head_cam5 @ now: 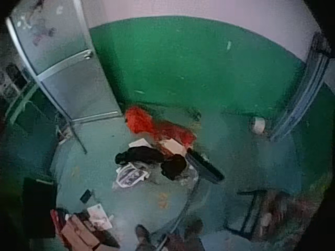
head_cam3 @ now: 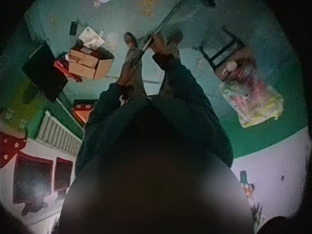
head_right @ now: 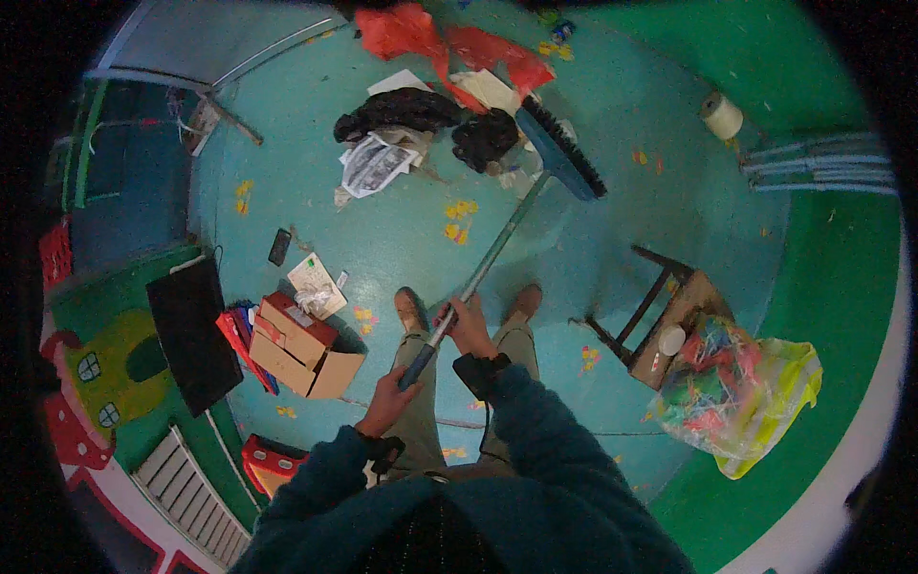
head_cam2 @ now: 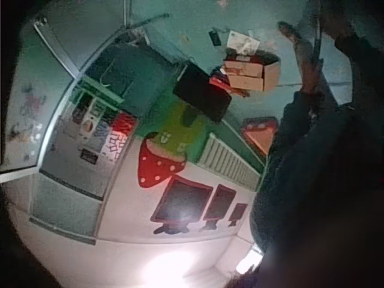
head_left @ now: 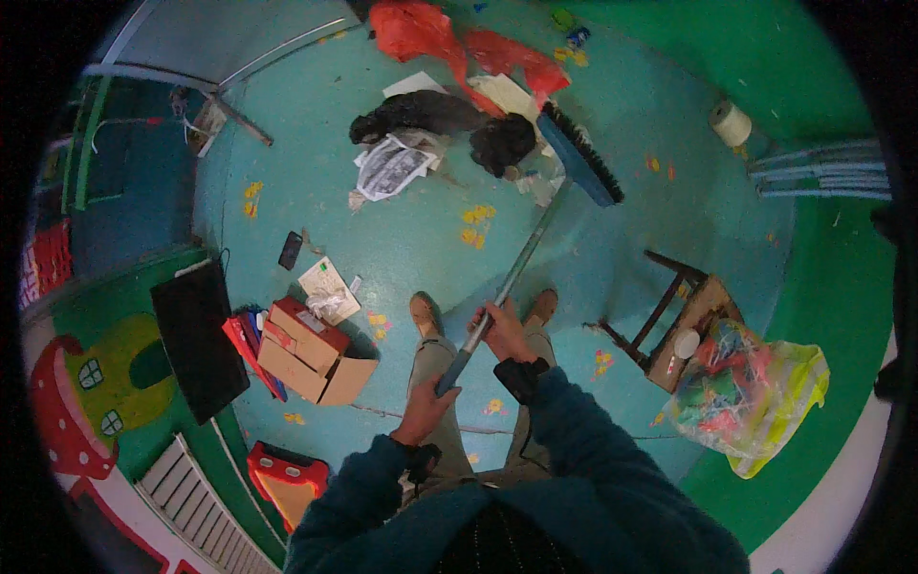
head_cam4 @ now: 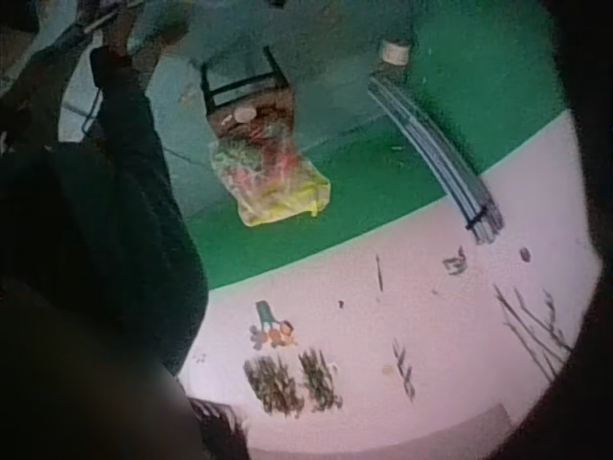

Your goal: The person sweeps a cluttered room with a long-handled broom, then picks up scattered items including papers, plastic bags, and a cardboard box. They place the collected items into the box and continue sweeping the floor.

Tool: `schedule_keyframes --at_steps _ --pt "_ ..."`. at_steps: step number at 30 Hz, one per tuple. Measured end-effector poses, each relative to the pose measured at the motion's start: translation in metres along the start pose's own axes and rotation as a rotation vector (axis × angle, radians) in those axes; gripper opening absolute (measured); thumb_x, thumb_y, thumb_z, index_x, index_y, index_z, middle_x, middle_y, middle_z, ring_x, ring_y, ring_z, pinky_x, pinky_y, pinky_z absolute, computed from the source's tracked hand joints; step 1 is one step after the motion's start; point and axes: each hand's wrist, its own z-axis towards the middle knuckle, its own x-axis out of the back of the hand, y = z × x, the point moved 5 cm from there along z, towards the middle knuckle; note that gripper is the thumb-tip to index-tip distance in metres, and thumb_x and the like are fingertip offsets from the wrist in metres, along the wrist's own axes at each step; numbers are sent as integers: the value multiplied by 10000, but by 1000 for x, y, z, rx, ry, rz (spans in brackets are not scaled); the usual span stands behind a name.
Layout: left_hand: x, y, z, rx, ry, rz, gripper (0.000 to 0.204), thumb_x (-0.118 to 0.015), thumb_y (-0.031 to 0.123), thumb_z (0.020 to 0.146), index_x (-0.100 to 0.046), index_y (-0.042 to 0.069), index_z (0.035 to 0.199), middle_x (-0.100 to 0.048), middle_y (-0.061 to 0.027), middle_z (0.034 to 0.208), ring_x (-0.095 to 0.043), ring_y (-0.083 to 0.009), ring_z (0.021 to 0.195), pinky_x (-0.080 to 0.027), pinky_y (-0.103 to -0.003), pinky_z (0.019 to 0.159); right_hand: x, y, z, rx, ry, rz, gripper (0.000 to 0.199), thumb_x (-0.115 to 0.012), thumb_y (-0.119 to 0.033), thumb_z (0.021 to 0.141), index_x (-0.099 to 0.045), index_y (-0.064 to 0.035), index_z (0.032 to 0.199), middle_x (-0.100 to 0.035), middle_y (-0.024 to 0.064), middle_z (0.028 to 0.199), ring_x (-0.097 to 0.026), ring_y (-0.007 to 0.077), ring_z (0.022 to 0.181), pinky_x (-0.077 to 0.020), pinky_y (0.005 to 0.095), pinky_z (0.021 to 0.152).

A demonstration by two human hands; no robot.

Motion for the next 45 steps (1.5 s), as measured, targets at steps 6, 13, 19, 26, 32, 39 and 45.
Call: schedule_keyframes --at_steps 6,13,19,26,32,39,45 --pt "62 -13 14 158 18 -359 257 -626 243 851 -558 1 903 -497 -39 634 -469 -132 533 -372 -317 472 -76 38 58 -69 -106 -81 221 -525 -122 911 -335 -101 1022 -493 101 769 -537 236 676 -491 446 585" --pt "157 -37 -11 349 38 -346 311 -637 258 835 -488 -9 782 -490 -48 601 -515 -146 573 -397 -314 508 -146 146 89 -313 -101 -112 196 -540 -113 892 -357 -95 962 -476 93 677 -527 245 597 -485 445 548" --pt "190 -62 -56 211 88 -143 300 -631 230 826 -507 -40 869 -562 -141 657 -561 -241 593 -437 -387 554 -177 183 43 -290 -36 -77 168 -531 -133 894 -376 -120 957 -434 60 710 -505 215 619 -490 426 559" --pt "166 18 19 -152 -32 -15 336 -614 256 870 -529 20 1094 -535 -96 691 -542 -195 611 -416 -370 561 -150 60 76 -44 76 186 167 -551 -190 897 -406 -153 970 -387 -10 711 -396 132 548 -359 306 473" --pt "123 117 128 -174 -105 -154 479 -536 225 922 -371 68 1343 -561 -113 693 -564 -213 597 -461 -343 599 -100 -106 166 293 261 125 144 -561 -222 897 -465 -116 922 -330 -36 616 -345 116 493 -324 286 448" --pt "68 144 250 -16 -5 -829 328 -482 202 961 -517 27 1237 -520 -33 678 -536 -119 597 -483 -273 609 2 -175 267 391 266 -1011 180 -530 -215 905 -526 -82 783 -543 60 647 -537 219 549 -444 386 523" --pt "99 88 306 77 251 -779 263 -522 201 943 -595 33 1131 -494 -10 666 -486 -90 574 -431 -272 507 38 -241 319 621 -104 -2301 229 -518 -284 905 -586 -66 889 -621 109 735 -607 281 657 -485 429 606"
